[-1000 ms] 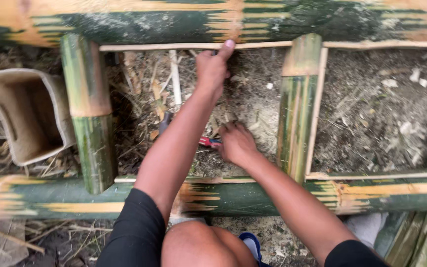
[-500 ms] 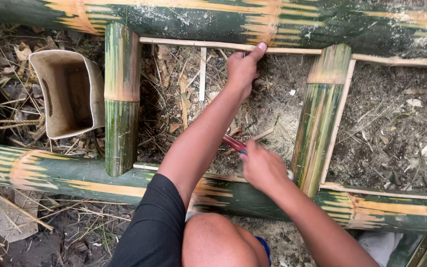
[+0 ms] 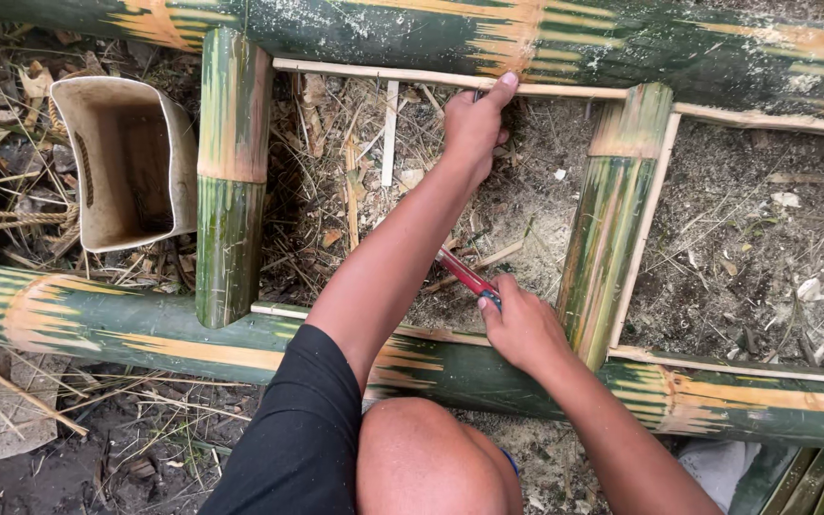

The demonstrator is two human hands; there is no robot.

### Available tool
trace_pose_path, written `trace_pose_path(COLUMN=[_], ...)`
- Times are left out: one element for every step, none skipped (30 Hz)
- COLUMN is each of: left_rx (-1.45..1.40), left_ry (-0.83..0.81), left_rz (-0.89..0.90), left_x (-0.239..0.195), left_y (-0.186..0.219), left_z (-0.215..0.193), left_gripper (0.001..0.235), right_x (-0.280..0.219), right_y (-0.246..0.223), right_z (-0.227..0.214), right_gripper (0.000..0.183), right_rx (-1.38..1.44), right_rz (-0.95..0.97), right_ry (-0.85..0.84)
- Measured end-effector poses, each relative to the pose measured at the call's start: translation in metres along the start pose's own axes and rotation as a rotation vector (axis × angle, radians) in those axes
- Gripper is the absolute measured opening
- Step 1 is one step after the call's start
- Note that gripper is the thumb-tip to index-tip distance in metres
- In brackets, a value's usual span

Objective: The person assembles a bamboo structure by sawing bamboo poles and hammering nails to join them. They use a hand saw to cut the bamboo and a hammer to drive nails into the joints, securing the pieces together.

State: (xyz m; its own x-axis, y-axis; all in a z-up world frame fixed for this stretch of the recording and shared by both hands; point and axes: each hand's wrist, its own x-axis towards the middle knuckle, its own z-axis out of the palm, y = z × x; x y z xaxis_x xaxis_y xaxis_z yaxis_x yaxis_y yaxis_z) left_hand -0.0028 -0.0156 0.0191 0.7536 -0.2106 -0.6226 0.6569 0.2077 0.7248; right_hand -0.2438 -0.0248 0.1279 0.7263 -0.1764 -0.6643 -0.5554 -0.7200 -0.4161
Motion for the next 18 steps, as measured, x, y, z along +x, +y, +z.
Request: trace_pose_path(left_rx=[0.009, -0.016, -0.042, -0.070, -0.070, -0.069, -0.068, -0.061, -0.055, -0.049, -0.022, 0.003, 0.028, 0.032, 0.036, 0.042, 0.058, 0.073], left_ry=[-0.020, -0.037, -0.055, -0.072, -0.063, -0.059, -0.055, -0.055, -0.055, -0.055, -0.033, -0.014, 0.004, 0.005, 0.005, 0.006, 0.004, 0.001], left_rz=[-0.019, -0.005, 0.009, 0.028, 0.020, 0.019, 0.019, 0.017, 0.016, 0.015, 0.009, 0.009, 0.009, 0.001, -0.008, -0.019, -0.009, 0.000], left_x=[-0.001, -0.002, -0.004, -0.005, -0.008, -0.007, -0.006, -0.008, -0.009, -0.010, -0.011, -0.009, -0.007, -0.005, -0.004, -0.002, -0.001, 0.000], left_y=[0.001, 0.001, 0.002, 0.003, 0.004, 0.008, 0.011, 0.010, 0.008, 0.007, 0.005, 0.006, 0.007, 0.008, 0.009, 0.008, 0.007, 0.005], left_z=[0.003, 0.006, 0.008, 0.011, 0.010, 0.010, 0.010, 0.007, 0.004, 0.000, -0.004, -0.005, -0.006, -0.007, -0.008, -0.009, -0.010, -0.011], left_gripper=[0.029, 0.029, 0.029, 0.029, 0.028, 0.026, 0.025, 0.025, 0.026, 0.026, 0.027, 0.028, 0.028, 0.028, 0.028, 0.029, 0.030, 0.031], right_x=[0.000, -0.001, -0.002, -0.003, -0.004, -0.002, 0.001, 0.000, -0.001, -0.003, -0.004, -0.003, -0.002, -0.002, -0.001, -0.002, -0.002, -0.003], right_y=[0.001, 0.001, 0.001, 0.002, 0.001, 0.001, 0.000, 0.000, 0.000, 0.000, 0.000, -0.002, -0.003, -0.005, -0.006, -0.008, -0.009, -0.009], right_z=[-0.001, 0.000, 0.000, 0.000, 0.001, -0.001, -0.003, -0.002, -0.001, 0.000, 0.000, -0.002, -0.004, -0.005, -0.007, -0.007, -0.007, -0.006], right_gripper=[0.036, 0.035, 0.035, 0.035, 0.034, 0.034, 0.034, 0.034, 0.034, 0.034, 0.034, 0.035, 0.034, 0.034, 0.033, 0.034, 0.035, 0.036], right_rx=[0.006, 0.013, 0.021, 0.016, 0.011, 0.006, -0.003, -0.010, -0.017, -0.015, -0.013, -0.013, -0.015, -0.016, -0.018, -0.020, -0.022, -0.025], right_rz=[-0.010, -0.019, -0.028, -0.026, -0.023, -0.024, -0.022, -0.016, -0.009, -0.016, -0.022, -0.031, -0.013, 0.007, 0.026, 0.050, 0.073, 0.098], right_ry=[0.011, 0.018, 0.026, 0.019, 0.012, 0.013, 0.010, -0.003, -0.016, -0.012, -0.008, 0.003, -0.024, -0.053, -0.081, -0.101, -0.121, -0.141])
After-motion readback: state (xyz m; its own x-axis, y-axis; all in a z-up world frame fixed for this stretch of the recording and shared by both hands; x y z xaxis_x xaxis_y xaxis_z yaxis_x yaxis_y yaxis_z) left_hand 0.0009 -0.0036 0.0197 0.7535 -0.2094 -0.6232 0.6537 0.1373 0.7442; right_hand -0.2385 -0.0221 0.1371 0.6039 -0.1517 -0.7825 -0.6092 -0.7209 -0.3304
